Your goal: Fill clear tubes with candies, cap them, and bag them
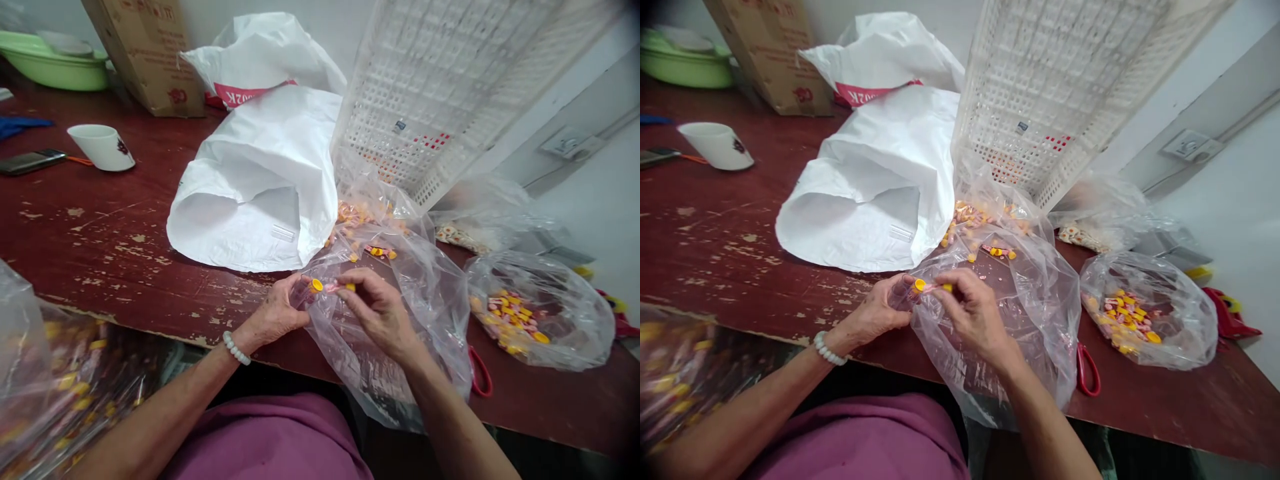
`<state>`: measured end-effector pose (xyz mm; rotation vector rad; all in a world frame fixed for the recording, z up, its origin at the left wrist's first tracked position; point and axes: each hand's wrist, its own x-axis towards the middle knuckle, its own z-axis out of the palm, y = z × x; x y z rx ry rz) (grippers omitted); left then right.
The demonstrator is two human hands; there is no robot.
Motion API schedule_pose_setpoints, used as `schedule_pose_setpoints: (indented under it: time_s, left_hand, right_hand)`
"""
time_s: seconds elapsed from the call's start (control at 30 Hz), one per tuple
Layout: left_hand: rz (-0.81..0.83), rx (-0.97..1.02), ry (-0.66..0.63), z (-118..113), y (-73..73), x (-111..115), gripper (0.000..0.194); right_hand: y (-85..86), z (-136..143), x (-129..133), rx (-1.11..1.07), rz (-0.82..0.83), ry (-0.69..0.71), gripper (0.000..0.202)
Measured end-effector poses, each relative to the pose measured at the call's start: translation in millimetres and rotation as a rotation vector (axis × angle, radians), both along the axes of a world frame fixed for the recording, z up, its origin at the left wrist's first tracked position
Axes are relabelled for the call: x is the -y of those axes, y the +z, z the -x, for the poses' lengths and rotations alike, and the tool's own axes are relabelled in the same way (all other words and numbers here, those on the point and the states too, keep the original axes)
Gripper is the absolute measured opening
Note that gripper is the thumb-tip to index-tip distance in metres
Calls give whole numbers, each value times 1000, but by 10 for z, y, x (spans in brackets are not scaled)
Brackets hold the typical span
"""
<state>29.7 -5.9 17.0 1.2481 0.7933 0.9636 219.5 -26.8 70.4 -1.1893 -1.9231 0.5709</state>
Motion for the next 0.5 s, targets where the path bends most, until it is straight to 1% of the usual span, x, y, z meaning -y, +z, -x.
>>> schedule_pose_setpoints:
  time_s: [0.07, 0.1, 0.17, 0.2, 0.27, 0.3, 0.4, 0.47, 0.5]
  left_hand:
    - [-38, -13, -36, -12, 10, 12, 40]
    - [-51, -21, -46, -13, 23, 19, 39]
    - [-56, -28, -43, -1, 55, 30, 37]
    - [-47, -29, -31, 8, 70, 35, 37]
    - [-23, -27, -8, 25, 85, 42, 35]
    - [-15, -30, -2, 29, 84, 46, 35]
    - [-7, -75, -6, 21, 55, 61, 34]
    - [40, -89, -6, 21, 34, 65, 36]
    - [81, -89, 8, 31, 28, 61, 38]
  right_hand:
    - [85, 166, 90, 61, -86, 96, 16]
    - [105, 204, 104, 87, -107, 113, 22]
    - [112, 218, 99, 93, -130, 69, 36]
    - [102, 211, 93, 91, -134, 30, 38]
    - [62, 207, 101, 110, -144, -2, 33]
    - [36, 219, 119, 131, -152, 20, 30]
    - [-49, 287, 198, 204, -130, 146, 32]
    - [-101, 285, 197, 216, -105, 193, 32]
    - [-131, 247, 157, 204, -91, 196, 30]
